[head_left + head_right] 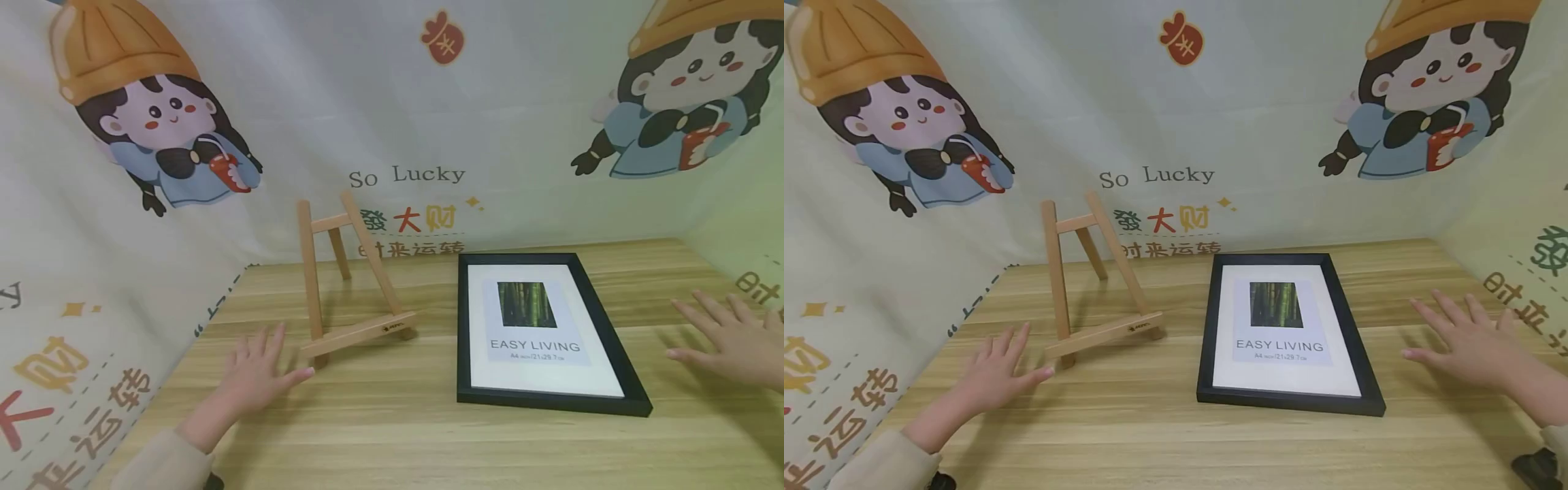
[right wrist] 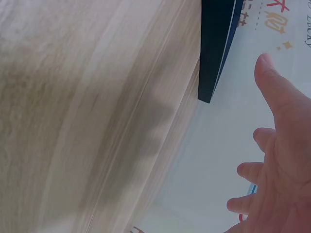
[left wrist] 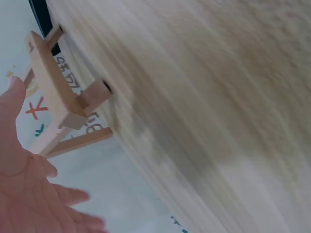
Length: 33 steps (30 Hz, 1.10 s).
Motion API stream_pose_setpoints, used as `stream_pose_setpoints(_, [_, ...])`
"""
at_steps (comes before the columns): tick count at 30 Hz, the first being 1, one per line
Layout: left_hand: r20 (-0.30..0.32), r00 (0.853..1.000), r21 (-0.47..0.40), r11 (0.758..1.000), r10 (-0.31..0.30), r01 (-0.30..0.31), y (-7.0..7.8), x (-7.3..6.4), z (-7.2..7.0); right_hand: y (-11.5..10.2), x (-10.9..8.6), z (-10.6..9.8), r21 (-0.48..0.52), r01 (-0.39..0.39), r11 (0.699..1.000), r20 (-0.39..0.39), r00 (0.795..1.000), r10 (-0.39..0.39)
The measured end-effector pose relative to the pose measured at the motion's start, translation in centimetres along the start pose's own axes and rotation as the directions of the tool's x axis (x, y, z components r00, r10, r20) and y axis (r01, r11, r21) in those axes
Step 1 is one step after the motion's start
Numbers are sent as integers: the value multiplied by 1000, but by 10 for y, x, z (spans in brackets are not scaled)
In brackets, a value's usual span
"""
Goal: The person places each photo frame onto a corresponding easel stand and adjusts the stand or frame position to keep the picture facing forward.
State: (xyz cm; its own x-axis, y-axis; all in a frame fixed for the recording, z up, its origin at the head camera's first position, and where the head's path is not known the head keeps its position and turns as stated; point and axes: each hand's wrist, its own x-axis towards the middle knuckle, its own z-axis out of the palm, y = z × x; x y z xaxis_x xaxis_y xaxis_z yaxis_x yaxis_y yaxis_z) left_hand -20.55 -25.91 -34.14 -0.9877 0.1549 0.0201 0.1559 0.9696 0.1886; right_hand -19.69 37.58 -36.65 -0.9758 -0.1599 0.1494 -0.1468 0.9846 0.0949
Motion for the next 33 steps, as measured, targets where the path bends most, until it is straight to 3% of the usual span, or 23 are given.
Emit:
stream_pose_setpoints(6, [81, 997, -111, 994, 18, -9, 16, 6, -9, 0, 1, -2, 15, -6, 1000, 12, 1000, 5])
stream_pose_setpoints(12, [161, 987, -265, 964, 10, 33, 28, 16, -15, -5, 7, -8, 91, 6, 996, 36, 999, -9])
stream_pose_setpoints(17, [97, 994, -256, 964, -48, 71, 39, 21, -23, -9, 13, -15, 244, -34, 969, 97, 995, 11])
stream_pose_setpoints(20, [45, 999, -277, 960, -21, 33, 48, 23, -27, -7, 14, -20, 344, -85, 935, 168, 985, 28])
stream_pose_setpoints(22, [29, 1000, -329, 944, 8, 2, 55, 24, -29, -5, 14, -24, 417, -130, 900, 232, 972, 33])
stream_pose_setpoints(24, [37, 999, -428, 904, 39, -19, 63, 26, -30, -3, 16, -27, 497, -201, 844, 326, 945, 33])
stream_pose_setpoints(26, [77, 996, -549, 836, 47, 3, 70, 28, -31, -1, 17, -30, 563, -279, 778, 418, 908, 23])
stream_pose_setpoints(29, [166, 985, -680, 728, 40, 85, 80, 33, -30, 0, 20, -31, 624, -365, 691, 504, 863, 0])
stream_pose_setpoints(31, [217, 975, -713, 689, 41, 130, 88, 37, -27, -1, 20, -30, 648, -382, 659, 517, 856, -11])
stream_pose_setpoints(33, [251, 966, -730, 668, 61, 148, 95, 42, -23, -2, 20, -28, 668, -397, 629, 522, 853, -17])
